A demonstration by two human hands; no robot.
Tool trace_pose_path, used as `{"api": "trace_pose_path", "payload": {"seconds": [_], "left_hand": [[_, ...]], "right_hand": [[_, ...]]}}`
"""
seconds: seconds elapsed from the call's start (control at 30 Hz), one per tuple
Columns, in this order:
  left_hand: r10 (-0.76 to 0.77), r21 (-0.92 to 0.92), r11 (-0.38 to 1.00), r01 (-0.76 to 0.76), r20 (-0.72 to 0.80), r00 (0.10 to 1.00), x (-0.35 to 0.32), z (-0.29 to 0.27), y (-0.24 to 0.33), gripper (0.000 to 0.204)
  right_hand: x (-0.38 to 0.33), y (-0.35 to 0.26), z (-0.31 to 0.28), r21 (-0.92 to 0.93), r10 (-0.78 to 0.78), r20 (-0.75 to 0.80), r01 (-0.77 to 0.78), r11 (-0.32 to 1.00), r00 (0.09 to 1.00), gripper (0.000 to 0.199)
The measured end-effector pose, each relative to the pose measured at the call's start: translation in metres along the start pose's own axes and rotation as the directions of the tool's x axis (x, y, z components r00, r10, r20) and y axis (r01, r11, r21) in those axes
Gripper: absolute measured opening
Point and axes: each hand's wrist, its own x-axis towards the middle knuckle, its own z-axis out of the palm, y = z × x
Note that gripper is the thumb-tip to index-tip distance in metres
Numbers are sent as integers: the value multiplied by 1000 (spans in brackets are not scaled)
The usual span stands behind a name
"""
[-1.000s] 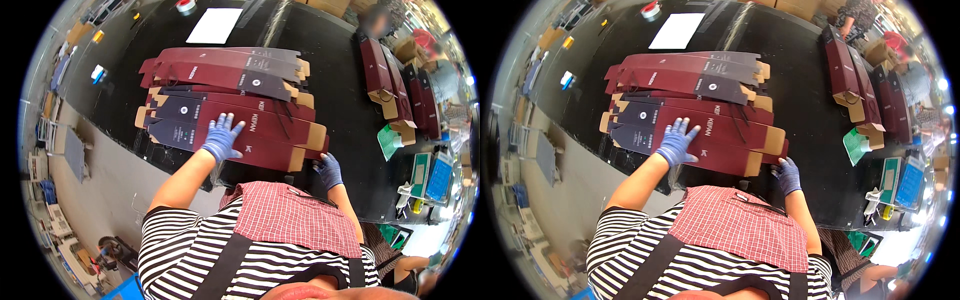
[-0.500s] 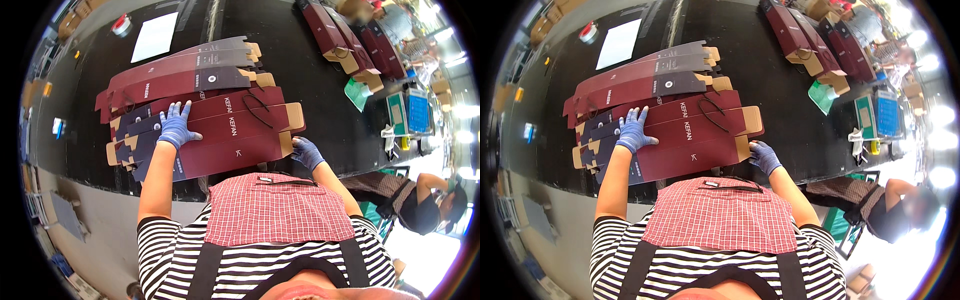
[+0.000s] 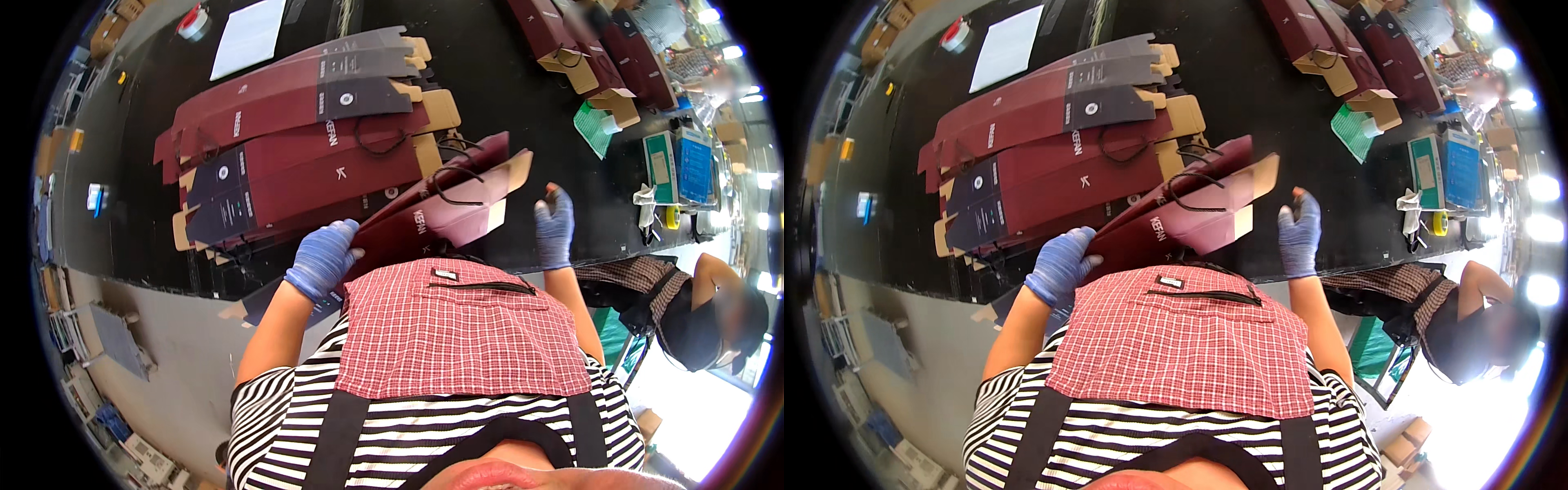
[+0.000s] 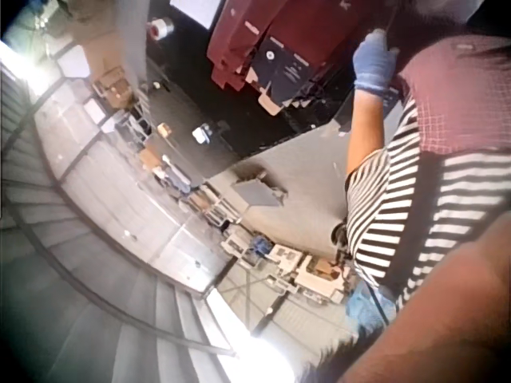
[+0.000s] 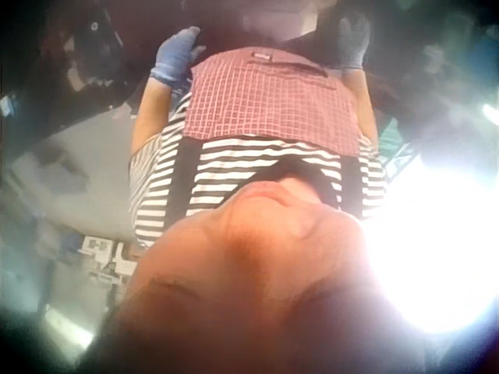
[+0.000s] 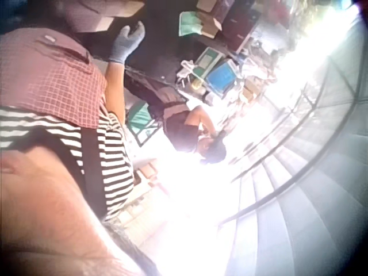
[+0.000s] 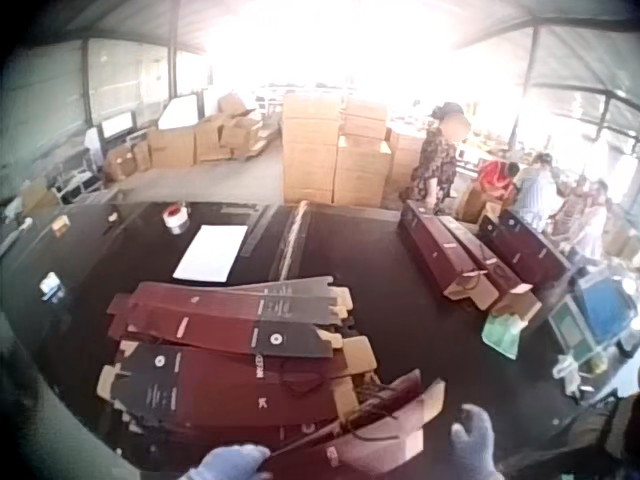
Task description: The person folds flat maroon cardboard sheets into rectangular boxes by hand. They repeatedly pick up a sheet, fold the side flaps, tuck the ends to form the box shape, and place the finished unit on a growing stack on the table.
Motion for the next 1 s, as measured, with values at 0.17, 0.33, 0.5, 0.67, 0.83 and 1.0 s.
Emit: {"api": "trace_pose_path", "payload": {"seconds": [0.17, 0.33, 0.5, 0.67, 0.83, 1.0], "left_hand": [[269, -26, 963, -268, 104, 958, -26, 0, 26, 24], [425, -102, 903, -417, 77, 902, -30, -12, 26, 26], [177, -52, 984, -171, 134, 975, 13, -50, -30, 61], [-164, 481, 870, 110, 71, 984, 74, -32, -60, 104], [-40, 523, 852, 15, 37, 999, 89, -25, -67, 84], [232, 629, 771, -98, -135, 963, 77, -16, -63, 71]], "right_hand": [[17, -169, -4, 286, -612, 542, 558, 779, 575, 45], [-2, -183, 47, 189, -321, 945, 692, 697, 65, 46], [-2, -166, 55, 267, -444, 892, 695, 668, 83, 41], [-3, -157, 59, 314, -526, 846, 713, 627, 90, 34], [-4, -153, 61, 331, -577, 805, 704, 628, 136, 31], [-4, -153, 65, 305, -561, 813, 705, 640, 157, 31]]}}
